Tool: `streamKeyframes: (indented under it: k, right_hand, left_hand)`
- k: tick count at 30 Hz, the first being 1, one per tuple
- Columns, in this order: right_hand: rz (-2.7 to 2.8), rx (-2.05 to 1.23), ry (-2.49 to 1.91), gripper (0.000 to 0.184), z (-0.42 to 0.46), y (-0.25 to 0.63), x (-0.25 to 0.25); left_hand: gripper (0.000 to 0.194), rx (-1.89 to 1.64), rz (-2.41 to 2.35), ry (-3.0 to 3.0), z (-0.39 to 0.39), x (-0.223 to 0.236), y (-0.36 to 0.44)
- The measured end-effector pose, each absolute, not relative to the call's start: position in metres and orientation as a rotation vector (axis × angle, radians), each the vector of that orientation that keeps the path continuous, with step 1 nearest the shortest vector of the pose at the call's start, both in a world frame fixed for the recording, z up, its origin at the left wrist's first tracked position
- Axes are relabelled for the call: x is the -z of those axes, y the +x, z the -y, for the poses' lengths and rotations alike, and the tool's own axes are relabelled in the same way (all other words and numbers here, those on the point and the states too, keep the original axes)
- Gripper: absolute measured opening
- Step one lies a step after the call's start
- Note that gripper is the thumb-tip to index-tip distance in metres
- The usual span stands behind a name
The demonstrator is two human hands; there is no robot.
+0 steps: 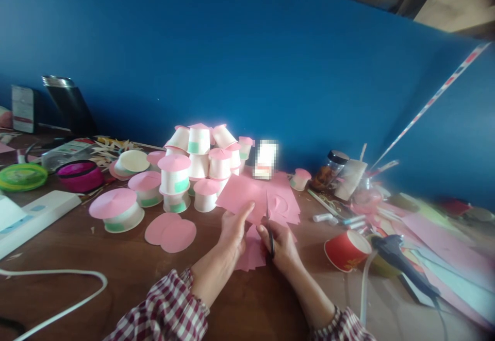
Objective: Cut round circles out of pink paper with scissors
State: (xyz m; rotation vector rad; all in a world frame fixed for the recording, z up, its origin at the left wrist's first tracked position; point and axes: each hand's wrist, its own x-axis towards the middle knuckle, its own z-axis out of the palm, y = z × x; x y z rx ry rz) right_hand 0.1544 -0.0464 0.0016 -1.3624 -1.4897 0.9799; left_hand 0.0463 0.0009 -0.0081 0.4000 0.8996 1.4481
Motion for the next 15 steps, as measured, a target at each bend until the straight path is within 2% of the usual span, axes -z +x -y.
streamKeyframes:
  k: [15]
  right_hand:
    - [1.508,-0.972,-1.365,0.035,0.0455,0.1566,0.0005]
  left_hand:
    - [0.036,-1.445,-0.844,0.407,0.0020,-0.0023,0.0455]
